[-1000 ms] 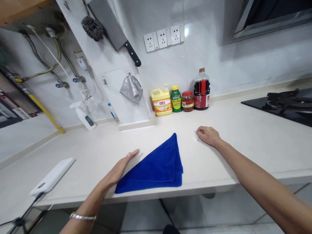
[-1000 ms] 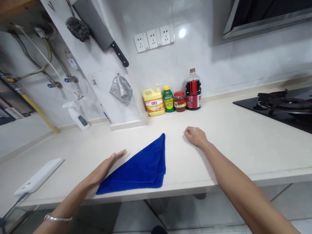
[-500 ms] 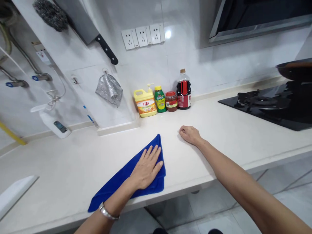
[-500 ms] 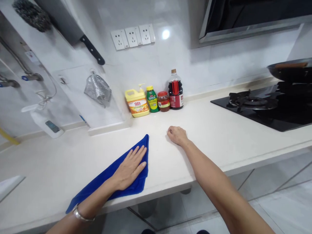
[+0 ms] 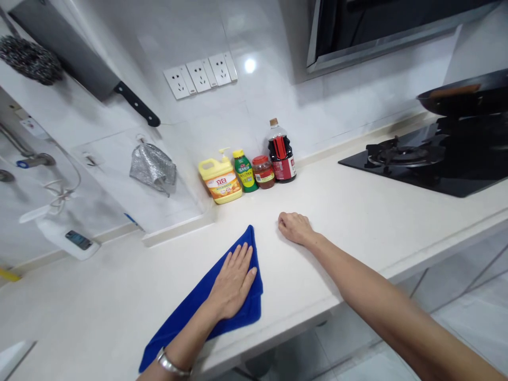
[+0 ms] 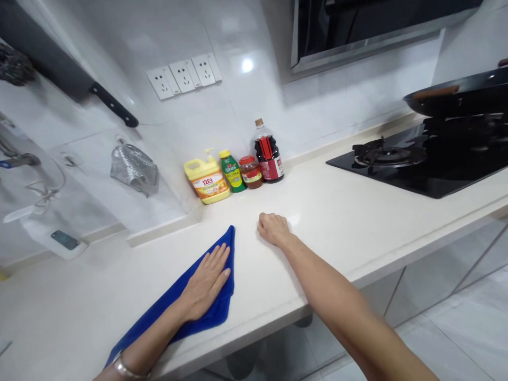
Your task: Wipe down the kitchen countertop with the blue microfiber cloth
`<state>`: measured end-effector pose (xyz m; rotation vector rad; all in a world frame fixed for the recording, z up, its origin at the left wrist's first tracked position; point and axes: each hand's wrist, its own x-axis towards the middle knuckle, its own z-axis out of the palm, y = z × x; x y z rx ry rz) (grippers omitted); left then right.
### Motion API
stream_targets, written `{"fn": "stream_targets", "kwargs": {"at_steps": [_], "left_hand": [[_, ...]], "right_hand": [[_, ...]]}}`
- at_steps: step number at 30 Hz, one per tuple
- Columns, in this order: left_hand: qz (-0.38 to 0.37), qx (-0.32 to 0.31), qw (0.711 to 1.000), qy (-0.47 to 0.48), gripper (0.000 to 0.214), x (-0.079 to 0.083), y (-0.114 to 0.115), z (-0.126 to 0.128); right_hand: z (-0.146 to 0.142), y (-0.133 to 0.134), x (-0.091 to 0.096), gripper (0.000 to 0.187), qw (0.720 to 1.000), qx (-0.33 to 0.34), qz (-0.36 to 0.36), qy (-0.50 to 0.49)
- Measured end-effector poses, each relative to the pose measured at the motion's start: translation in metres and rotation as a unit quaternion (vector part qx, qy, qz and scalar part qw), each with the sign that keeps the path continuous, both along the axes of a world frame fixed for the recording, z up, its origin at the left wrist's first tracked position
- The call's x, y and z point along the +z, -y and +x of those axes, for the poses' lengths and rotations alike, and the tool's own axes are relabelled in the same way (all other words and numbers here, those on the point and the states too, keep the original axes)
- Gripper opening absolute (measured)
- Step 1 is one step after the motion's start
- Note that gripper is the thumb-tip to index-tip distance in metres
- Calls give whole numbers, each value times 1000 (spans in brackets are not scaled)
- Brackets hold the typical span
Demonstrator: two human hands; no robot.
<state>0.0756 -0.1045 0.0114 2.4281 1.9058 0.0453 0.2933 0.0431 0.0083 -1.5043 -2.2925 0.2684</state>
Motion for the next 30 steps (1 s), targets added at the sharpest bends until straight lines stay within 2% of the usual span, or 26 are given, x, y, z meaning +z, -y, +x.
{"fn": "stream_targets", "kwargs": {"at_steps": [10, 16, 30], "left_hand": [[39, 91, 995, -15, 67, -5, -81, -2], [48, 162, 986, -14, 67, -5, -127, -9], [90, 278, 956, -3, 66, -8, -201, -37]], "right_hand": [[-6, 25, 6, 30, 996, 85, 11, 31], [-9, 24, 7, 29, 995, 91, 16, 48], [-12, 17, 1, 25, 995, 81, 5, 62]]}}
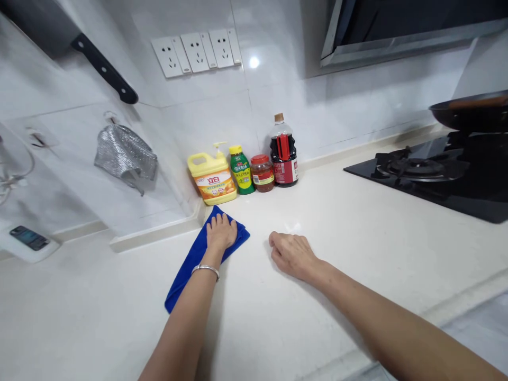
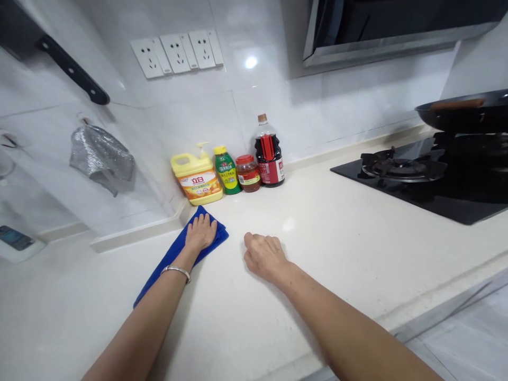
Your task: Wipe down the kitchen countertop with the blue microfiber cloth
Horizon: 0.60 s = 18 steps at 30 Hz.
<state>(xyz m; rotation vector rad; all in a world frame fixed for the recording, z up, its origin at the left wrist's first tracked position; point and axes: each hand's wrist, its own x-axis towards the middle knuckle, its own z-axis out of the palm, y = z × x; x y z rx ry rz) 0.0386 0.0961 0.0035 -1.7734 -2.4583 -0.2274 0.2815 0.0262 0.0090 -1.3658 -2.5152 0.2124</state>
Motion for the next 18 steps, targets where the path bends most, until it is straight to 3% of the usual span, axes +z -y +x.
{"fn": "stream_targets", "kwargs": {"at_steps": [10, 18], "left_hand": [[20, 77, 997, 11, 69, -3, -20, -2], [16, 83, 996, 6, 69, -3, -28, -6]], "right_hand": [[-1, -4, -5, 23, 1000, -11, 3, -13], [-2, -3, -5, 23, 1000, -17, 5, -5]]}}
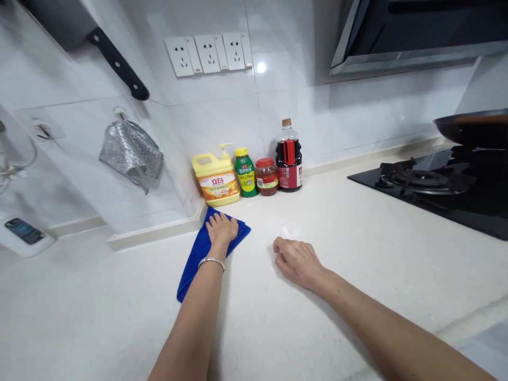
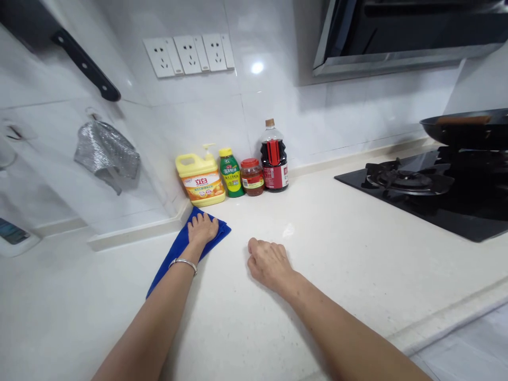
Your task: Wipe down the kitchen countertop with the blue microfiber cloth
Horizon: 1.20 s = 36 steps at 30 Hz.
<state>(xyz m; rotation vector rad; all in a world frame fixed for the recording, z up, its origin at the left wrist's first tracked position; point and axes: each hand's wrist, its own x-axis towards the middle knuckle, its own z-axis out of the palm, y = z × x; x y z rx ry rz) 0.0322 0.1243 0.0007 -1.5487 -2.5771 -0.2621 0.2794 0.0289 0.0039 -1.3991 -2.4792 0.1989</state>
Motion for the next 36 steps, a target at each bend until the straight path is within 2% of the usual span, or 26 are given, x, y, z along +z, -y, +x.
{"fn": "stream_targets", "kwargs": {"at_steps": [10, 17, 21, 27, 32, 34, 36], "left_hand": [[-15, -18, 1000, -1, 67, 11, 6, -3], [-39, -115, 992, -27, 65, 7, 32, 10], [-62, -213, 974, -38, 67, 5, 65, 25], [-90, -378, 921, -33, 66, 11, 133, 58], [-94, -524, 847, 8, 64, 22, 189, 77], [-105, -549, 828, 36, 62, 28, 207, 81], [-116, -543, 828, 75, 60, 33, 219, 86]], "right_hand": [[2, -4, -2, 24, 999, 28, 23, -26], [5, -9, 2, 26, 999, 41, 16, -31], [6, -14, 2, 24, 998, 42, 6, -48], [16, -18, 5, 22, 996, 27, 1, -84], [26, -20, 3, 27, 994, -19, 23, -107], [27, -21, 1, 26, 993, -31, 27, -113], [28, -21, 0, 24, 992, -37, 29, -119]]}}
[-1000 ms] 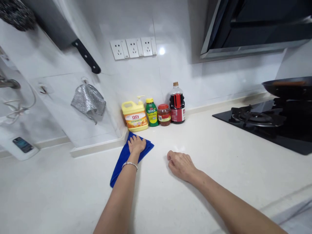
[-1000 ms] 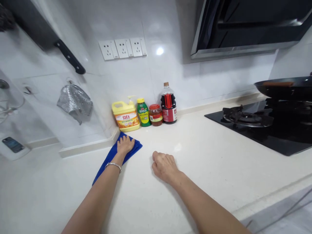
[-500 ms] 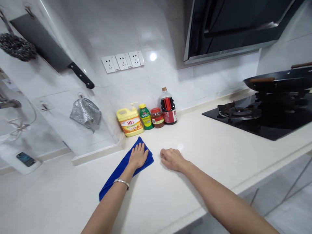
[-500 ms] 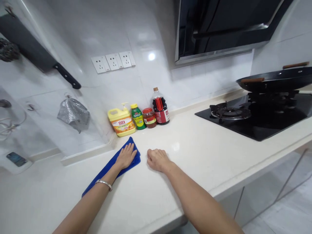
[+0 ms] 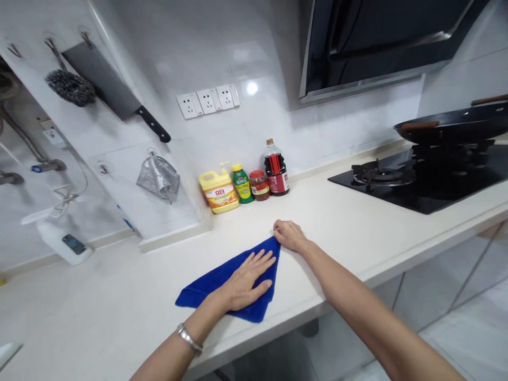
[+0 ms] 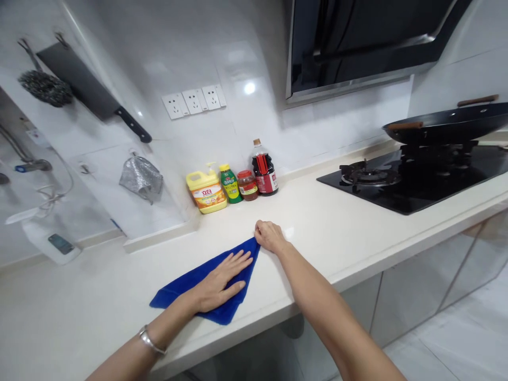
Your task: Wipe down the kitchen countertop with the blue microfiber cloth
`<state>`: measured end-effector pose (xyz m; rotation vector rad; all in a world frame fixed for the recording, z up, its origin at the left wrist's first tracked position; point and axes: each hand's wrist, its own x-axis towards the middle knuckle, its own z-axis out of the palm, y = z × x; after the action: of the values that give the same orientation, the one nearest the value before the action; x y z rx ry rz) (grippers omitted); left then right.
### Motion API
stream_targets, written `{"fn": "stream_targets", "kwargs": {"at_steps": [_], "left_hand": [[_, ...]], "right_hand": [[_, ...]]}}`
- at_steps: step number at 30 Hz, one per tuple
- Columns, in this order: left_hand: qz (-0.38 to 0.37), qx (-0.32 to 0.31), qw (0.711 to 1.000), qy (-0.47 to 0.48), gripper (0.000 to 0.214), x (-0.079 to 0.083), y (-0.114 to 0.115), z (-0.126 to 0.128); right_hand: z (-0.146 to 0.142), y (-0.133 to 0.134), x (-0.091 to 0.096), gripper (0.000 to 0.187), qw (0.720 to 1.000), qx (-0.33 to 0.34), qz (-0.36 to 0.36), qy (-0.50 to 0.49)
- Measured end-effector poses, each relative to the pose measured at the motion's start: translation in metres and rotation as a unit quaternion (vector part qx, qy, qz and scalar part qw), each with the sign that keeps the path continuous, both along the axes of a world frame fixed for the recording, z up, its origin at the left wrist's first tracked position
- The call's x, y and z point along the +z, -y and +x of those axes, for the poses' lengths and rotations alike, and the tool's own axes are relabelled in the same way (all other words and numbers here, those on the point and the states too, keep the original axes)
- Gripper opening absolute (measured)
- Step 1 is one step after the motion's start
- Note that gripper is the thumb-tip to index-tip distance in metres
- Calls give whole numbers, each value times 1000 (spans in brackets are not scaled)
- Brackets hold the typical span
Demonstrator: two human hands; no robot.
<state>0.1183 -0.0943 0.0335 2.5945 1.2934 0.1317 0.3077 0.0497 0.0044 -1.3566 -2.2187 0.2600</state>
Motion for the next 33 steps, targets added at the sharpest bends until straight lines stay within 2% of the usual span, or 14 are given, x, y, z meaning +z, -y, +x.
{"fn": "stream_targets", "kwargs": {"at_steps": [3, 5, 7, 10, 17, 25, 28, 30, 33], "left_hand": [[1, 98, 995, 21, 63, -2, 7, 11], [25, 186, 982, -5, 69, -9, 7, 19], [35, 223, 973, -44, 75, -16, 6, 23], [27, 182, 980, -70, 77, -18, 7, 18], [32, 20, 997, -60, 64, 0, 18, -20], [34, -73, 994, -68, 65, 15, 40, -49], [18, -61, 996, -64, 59, 19, 41, -52], [25, -23, 999, -25, 50, 17, 36, -47], [55, 39, 997, 27, 51, 7, 26, -32]], "right_hand": [[1, 0, -1, 27, 1000, -17, 5, -16], [1, 0, -1, 30, 999, -30, 7, -25], [2, 0, -1, 31, 999, -34, 3, -26], [4, 0, -1, 29, 1000, -22, -6, -18], [9, -1, -2, 29, 1000, 2, -21, -12], [8, -4, -4, 29, 1000, 9, -23, 0], [7, -5, -3, 30, 1000, 7, -25, 1], [7, -6, -3, 30, 1000, 3, -28, 1], [6, -7, -3, 29, 1000, -1, -31, 6]]}}
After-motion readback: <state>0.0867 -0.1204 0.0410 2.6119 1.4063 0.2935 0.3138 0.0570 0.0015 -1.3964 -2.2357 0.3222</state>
